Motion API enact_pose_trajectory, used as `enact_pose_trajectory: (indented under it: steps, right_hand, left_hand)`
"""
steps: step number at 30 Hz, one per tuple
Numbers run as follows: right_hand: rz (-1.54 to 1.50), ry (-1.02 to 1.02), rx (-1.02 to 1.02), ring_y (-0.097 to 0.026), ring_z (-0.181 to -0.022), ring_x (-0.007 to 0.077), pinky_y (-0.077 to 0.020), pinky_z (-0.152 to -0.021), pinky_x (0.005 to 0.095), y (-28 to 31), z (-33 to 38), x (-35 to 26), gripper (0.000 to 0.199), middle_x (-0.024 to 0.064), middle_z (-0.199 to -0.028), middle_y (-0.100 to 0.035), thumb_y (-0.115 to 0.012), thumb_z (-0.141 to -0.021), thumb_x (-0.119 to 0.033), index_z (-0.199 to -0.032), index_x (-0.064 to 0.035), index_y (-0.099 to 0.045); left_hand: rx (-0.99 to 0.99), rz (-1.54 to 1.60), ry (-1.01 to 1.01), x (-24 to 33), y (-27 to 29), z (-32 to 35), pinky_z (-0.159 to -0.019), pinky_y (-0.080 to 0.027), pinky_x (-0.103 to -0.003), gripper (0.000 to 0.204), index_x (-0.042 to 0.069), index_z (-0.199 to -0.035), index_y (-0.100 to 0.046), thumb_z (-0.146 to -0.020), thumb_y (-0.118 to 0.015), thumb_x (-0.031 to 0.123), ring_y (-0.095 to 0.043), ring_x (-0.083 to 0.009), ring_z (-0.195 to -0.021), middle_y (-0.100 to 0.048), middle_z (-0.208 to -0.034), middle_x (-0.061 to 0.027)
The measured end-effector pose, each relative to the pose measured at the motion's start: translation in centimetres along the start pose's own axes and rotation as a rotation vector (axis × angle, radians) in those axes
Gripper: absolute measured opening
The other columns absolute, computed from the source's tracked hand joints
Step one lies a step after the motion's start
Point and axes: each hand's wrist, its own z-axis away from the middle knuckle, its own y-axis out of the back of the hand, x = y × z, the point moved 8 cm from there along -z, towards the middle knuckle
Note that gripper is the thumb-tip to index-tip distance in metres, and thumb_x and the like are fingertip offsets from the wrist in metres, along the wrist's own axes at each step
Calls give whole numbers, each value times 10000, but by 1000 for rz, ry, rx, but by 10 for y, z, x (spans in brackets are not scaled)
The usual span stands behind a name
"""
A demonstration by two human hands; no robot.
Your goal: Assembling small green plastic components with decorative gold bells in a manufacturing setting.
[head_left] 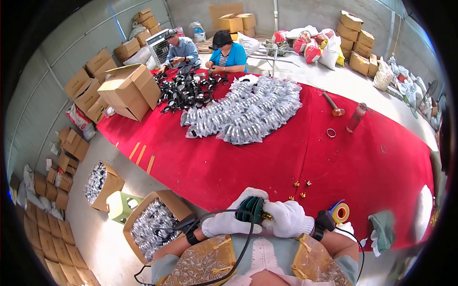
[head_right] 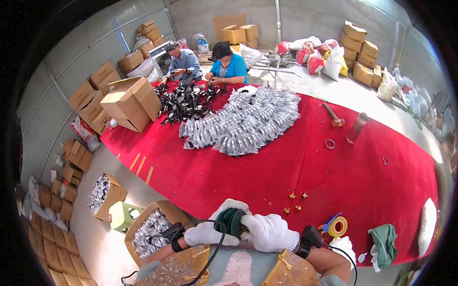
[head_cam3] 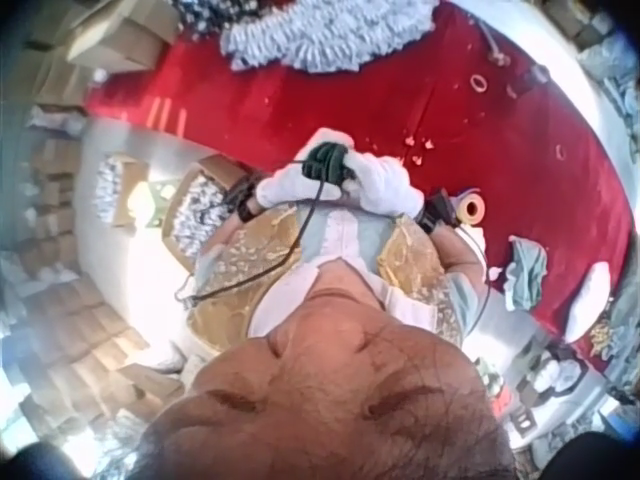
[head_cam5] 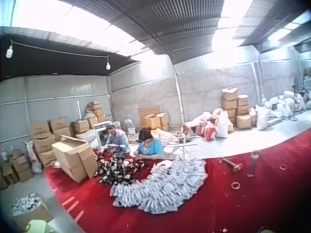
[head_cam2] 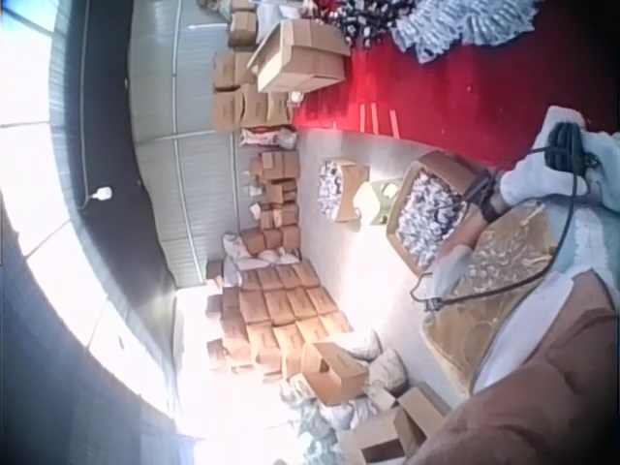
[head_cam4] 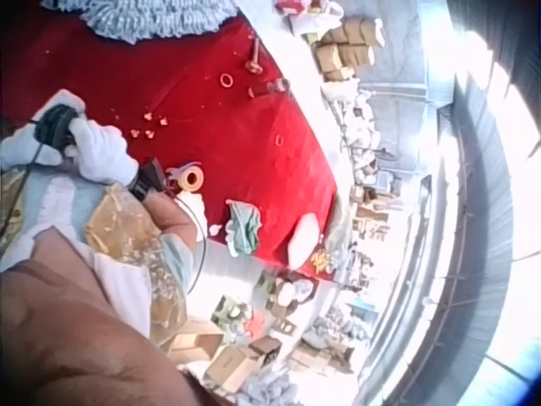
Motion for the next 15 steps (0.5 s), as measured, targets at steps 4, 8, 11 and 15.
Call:
enact_pose_trajectory:
  steps: [4, 8, 11, 15]
  right_hand:
    - [-73, -21, 148, -746, -754, 375, -577, -636, 496, 14, 1, -11, 394, 139, -904, -726, -789, -920, -314, -1224, -110, -643]
    - [-407, -204, 187, -699, -604, 264, -572, -555, 384, 12, -7, 9, 246, 114, -810, -666, -685, -1011, -172, -1214, -47, -625]
    - [-1231, -639, -89, -609, -490, 188, -523, -444, 344, -27, 1, 34, 181, 52, -790, -620, -530, -1131, -221, -1167, -65, -616]
    - [-1175, -598, -35, -553, -465, 106, -480, -402, 270, -39, -4, 41, 279, 26, -792, -592, -460, -1164, -269, -1227, -41, -607]
  left_hand:
    - [40, -163, -187, 14, -1, 1, -1139, -474, -401, 916, 79, -1532, -423, -784, -952, 81, -550, -245, -1351, -541, -1439, -125]
    - [131, -491, -463, 23, 0, -2, -1055, -517, -440, 861, 40, -1475, -473, -768, -960, 104, -584, -336, -1264, -553, -1363, -197]
    - [146, -944, -488, 16, -6, -5, -1021, -530, -454, 825, 9, -1432, -502, -743, -948, 92, -586, -392, -1231, -549, -1329, -225]
    - [148, -828, -437, 6, 3, -9, -1021, -540, -438, 813, 8, -1449, -491, -770, -931, 94, -608, -352, -1212, -572, -1307, -188]
